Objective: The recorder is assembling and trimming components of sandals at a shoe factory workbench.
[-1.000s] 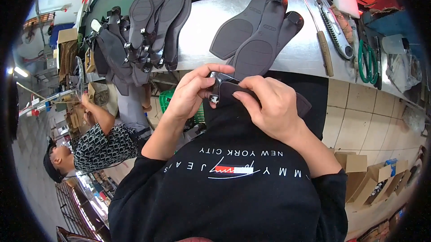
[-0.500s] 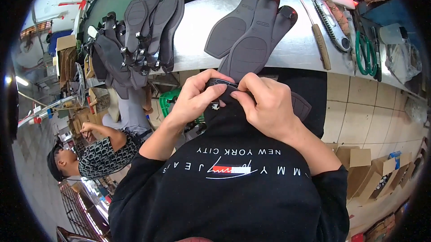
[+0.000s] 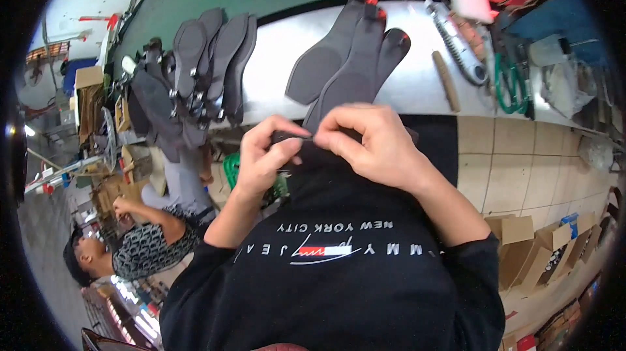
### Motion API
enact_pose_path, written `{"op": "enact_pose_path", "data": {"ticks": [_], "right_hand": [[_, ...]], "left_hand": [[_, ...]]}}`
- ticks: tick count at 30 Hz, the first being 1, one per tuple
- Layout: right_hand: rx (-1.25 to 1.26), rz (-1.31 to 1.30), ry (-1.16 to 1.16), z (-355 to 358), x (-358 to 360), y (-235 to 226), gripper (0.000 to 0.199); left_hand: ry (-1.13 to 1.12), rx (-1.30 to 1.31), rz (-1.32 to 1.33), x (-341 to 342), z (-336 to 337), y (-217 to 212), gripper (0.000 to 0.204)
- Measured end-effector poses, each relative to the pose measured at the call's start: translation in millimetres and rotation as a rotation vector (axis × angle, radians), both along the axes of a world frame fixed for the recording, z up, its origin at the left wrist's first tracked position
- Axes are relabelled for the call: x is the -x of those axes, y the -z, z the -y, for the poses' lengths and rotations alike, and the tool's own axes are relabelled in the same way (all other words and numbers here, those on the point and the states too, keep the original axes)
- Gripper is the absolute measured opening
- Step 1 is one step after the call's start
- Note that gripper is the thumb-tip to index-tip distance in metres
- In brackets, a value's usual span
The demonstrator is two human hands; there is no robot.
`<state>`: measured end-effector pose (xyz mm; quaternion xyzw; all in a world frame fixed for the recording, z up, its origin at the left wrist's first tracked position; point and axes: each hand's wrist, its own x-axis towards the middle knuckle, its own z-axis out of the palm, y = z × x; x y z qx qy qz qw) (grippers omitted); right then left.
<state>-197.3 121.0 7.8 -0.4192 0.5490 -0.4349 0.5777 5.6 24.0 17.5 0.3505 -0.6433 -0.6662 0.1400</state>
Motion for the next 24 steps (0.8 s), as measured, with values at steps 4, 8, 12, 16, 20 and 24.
{"op": "enact_pose_path", "data": {"ticks": [4, 8, 12, 16, 20, 24], "right_hand": [[0.566, -0.678, 0.814, 14.4, 44.8, -4.8, 0.017], [0.417, -1.123, 0.743, 15.0, 78.0, 56.0, 0.024], [0.283, -1.314, 0.630, 12.0, 79.3, 86.9, 0.031], [0.671, -1.345, 0.793, 13.6, 79.3, 46.5, 0.032], [0.297, -0.212, 0.325, -9.8, -2.8, 6.4, 0.045], [0.068, 0.118, 0.122, -6.0, -40.4, 13.9, 0.060]], "left_hand": [[-0.413, -0.303, -0.284, -24.3, 27.2, 5.7, 0.026], [-0.537, -0.654, -0.430, -41.9, 40.2, 26.0, 0.045], [-0.732, -0.925, -0.457, -26.6, 29.4, 35.6, 0.027], [-0.797, -1.185, -0.543, -17.0, 27.6, 49.4, 0.022], [-0.709, -1.299, -0.599, 2.6, 20.0, 39.0, 0.023], [-0.555, -1.313, -0.618, 14.7, 10.4, 43.9, 0.024]]}}
